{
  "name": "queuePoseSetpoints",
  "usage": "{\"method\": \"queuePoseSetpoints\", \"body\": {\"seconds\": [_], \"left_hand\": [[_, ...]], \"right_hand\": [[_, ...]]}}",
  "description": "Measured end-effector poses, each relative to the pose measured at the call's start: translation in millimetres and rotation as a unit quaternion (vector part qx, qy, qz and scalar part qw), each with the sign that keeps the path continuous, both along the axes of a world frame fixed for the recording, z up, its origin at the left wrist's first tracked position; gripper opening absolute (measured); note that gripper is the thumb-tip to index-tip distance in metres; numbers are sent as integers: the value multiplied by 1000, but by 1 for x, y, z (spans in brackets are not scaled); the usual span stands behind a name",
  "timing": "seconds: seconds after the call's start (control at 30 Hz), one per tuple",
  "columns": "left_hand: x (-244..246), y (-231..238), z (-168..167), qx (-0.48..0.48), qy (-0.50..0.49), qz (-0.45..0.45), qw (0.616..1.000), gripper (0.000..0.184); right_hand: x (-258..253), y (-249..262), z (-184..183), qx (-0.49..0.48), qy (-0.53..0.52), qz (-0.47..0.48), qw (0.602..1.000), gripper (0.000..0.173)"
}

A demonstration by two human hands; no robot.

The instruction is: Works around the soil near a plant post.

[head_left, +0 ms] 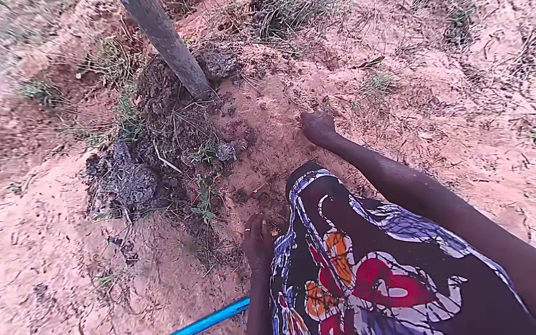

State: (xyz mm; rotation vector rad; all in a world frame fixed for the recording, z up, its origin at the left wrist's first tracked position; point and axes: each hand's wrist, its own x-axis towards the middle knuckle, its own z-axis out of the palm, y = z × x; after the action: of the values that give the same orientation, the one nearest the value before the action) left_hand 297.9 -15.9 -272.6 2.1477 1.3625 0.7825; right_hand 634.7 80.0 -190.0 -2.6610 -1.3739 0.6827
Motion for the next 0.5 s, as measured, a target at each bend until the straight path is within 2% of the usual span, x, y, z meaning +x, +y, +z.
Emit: {"method": "queuePoseSetpoints", "body": {"seconds": [0.27,0.37,0.43,0.5], "left_hand": [[19,-16,6,6,-11,-20,1000,24],[33,-12,21,-38,-86,-14,996,27],[48,-8,43,-159,-227,-30,960,39],[56,-7,77,-273,-338,-141,890,65]], "right_hand": [[0,-15,13,7,58,-38,998,26],[7,-43,11,35,80,-61,994,30],[24,-64,5,46,87,-95,991,32],[41,-85,0,91,102,-135,981,34]]}}
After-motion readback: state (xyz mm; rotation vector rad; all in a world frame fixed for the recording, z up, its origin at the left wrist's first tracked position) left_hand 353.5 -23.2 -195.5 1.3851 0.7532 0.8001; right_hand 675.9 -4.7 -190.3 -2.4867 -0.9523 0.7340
